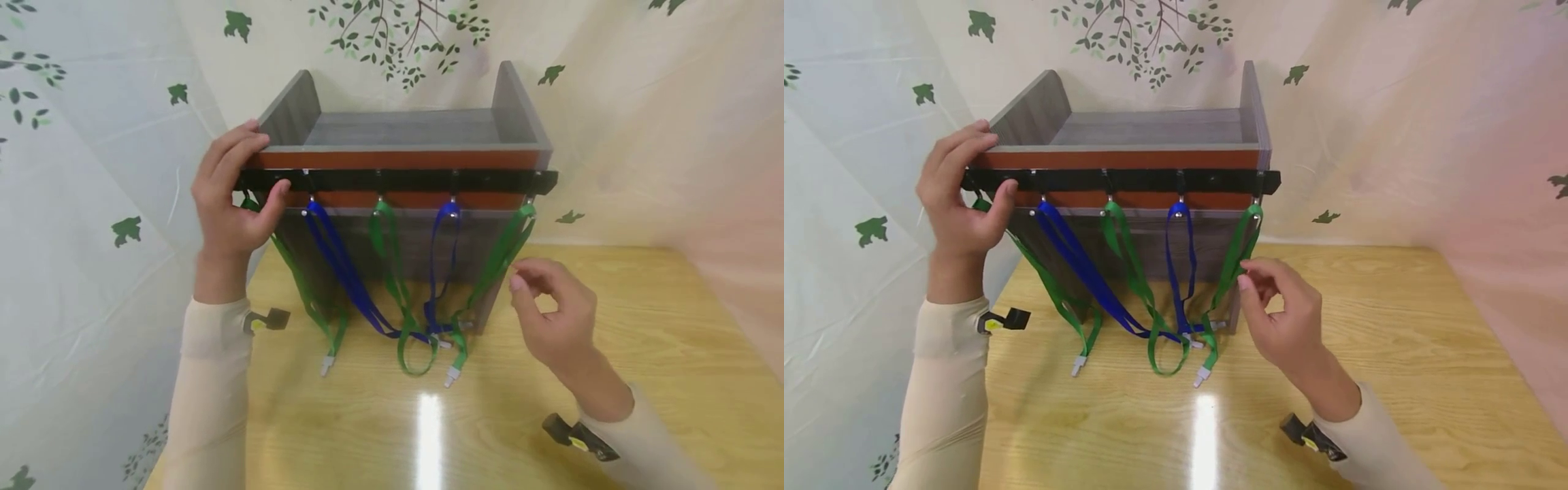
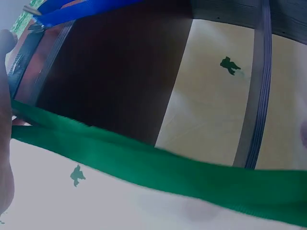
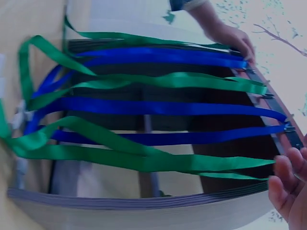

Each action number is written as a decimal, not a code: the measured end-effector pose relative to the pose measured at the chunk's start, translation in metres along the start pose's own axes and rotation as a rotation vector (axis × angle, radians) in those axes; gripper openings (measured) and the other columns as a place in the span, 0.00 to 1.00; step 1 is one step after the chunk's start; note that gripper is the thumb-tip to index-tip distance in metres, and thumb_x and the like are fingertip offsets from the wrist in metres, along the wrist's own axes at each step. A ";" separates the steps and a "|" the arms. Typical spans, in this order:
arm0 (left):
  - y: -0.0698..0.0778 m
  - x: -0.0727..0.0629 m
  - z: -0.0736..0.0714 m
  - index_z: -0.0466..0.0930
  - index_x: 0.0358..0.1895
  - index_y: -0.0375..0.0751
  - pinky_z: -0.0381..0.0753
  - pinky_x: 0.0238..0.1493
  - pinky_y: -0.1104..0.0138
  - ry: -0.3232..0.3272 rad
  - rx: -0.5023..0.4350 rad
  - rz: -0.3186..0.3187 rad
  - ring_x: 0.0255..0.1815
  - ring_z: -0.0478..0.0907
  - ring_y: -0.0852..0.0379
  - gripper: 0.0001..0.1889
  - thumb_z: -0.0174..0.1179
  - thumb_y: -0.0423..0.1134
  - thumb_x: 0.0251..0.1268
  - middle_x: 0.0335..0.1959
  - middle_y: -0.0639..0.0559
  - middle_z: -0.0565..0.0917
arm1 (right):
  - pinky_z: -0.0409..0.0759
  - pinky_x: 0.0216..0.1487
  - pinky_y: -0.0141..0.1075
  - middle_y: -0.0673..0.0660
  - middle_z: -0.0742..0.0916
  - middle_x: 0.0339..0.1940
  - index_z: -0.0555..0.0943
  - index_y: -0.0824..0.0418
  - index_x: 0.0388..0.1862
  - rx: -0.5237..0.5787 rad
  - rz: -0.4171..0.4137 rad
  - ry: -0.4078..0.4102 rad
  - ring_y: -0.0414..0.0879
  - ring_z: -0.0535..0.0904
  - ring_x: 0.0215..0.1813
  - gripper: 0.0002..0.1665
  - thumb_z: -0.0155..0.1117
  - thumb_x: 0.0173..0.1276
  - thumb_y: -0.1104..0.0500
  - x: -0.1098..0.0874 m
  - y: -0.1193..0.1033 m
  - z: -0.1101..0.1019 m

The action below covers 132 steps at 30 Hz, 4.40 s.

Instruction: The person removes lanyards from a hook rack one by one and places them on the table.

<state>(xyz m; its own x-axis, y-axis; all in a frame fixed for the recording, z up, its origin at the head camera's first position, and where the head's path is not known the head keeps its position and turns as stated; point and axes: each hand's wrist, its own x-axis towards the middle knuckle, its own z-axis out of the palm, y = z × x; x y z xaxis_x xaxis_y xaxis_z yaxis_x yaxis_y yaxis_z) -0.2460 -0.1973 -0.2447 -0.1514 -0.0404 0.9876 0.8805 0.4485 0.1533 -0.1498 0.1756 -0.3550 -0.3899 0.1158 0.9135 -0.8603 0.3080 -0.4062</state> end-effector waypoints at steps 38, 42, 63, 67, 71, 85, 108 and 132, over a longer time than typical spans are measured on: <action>-0.001 -0.004 0.001 0.88 0.48 0.32 0.79 0.74 0.49 0.021 0.027 -0.046 0.63 0.84 0.38 0.31 0.78 0.59 0.56 0.48 0.28 0.87 | 0.63 0.26 0.21 0.45 0.76 0.22 0.76 0.71 0.49 -0.375 0.270 -0.091 0.28 0.66 0.23 0.22 0.73 0.70 0.57 0.038 -0.011 0.005; -0.001 -0.004 0.000 0.88 0.48 0.33 0.79 0.74 0.50 0.023 0.033 -0.046 0.63 0.84 0.38 0.31 0.78 0.59 0.56 0.49 0.28 0.87 | 0.64 0.26 0.21 0.48 0.78 0.21 0.77 0.71 0.49 -0.381 0.263 -0.092 0.28 0.67 0.23 0.20 0.73 0.71 0.57 0.040 -0.011 0.005; -0.001 -0.005 -0.002 0.89 0.48 0.32 0.79 0.74 0.50 0.021 0.024 -0.039 0.62 0.85 0.38 0.31 0.79 0.58 0.56 0.49 0.29 0.87 | 0.66 0.29 0.19 0.57 0.82 0.20 0.82 0.72 0.42 -0.301 0.218 -0.050 0.29 0.68 0.25 0.07 0.67 0.72 0.66 0.039 -0.016 0.007; -0.001 -0.005 -0.002 0.89 0.48 0.32 0.79 0.74 0.50 0.020 0.020 -0.040 0.63 0.85 0.38 0.30 0.79 0.57 0.56 0.49 0.29 0.87 | 0.67 0.28 0.19 0.54 0.82 0.21 0.83 0.73 0.41 -0.237 0.206 -0.038 0.29 0.70 0.25 0.06 0.67 0.71 0.68 0.039 -0.017 0.007; -0.001 -0.005 -0.002 0.89 0.48 0.32 0.79 0.74 0.50 0.019 0.016 -0.040 0.63 0.85 0.38 0.30 0.79 0.57 0.56 0.49 0.29 0.87 | 0.67 0.26 0.19 0.47 0.82 0.24 0.83 0.75 0.41 -0.194 0.180 -0.018 0.29 0.69 0.24 0.08 0.66 0.71 0.68 0.041 -0.019 0.005; -0.002 -0.006 -0.002 0.89 0.48 0.32 0.79 0.74 0.50 0.017 0.025 -0.034 0.63 0.85 0.39 0.31 0.78 0.58 0.57 0.49 0.30 0.87 | 0.77 0.20 0.22 0.43 0.86 0.21 0.76 0.87 0.41 0.094 0.185 0.054 0.32 0.80 0.20 0.09 0.62 0.70 0.76 0.053 -0.030 -0.003; -0.002 -0.006 -0.001 0.89 0.48 0.32 0.79 0.74 0.50 0.022 0.018 -0.039 0.63 0.84 0.38 0.30 0.79 0.57 0.56 0.49 0.30 0.87 | 0.88 0.26 0.33 0.63 0.91 0.26 0.77 0.85 0.38 0.421 0.107 0.237 0.48 0.91 0.27 0.04 0.59 0.68 0.79 0.085 -0.040 -0.027; -0.003 -0.006 -0.002 0.89 0.48 0.32 0.78 0.75 0.50 0.018 0.023 -0.043 0.63 0.84 0.38 0.30 0.78 0.58 0.57 0.49 0.30 0.87 | 0.92 0.41 0.34 0.62 0.89 0.23 0.79 0.75 0.37 0.294 0.184 0.378 0.51 0.91 0.30 0.03 0.64 0.71 0.74 0.118 -0.004 -0.081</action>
<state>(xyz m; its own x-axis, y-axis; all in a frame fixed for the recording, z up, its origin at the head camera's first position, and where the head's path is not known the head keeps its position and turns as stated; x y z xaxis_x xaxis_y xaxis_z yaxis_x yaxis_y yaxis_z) -0.2465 -0.2002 -0.2514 -0.1802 -0.0758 0.9807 0.8629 0.4664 0.1947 -0.1656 0.2641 -0.2435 -0.4440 0.4936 0.7478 -0.8658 -0.0215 -0.4999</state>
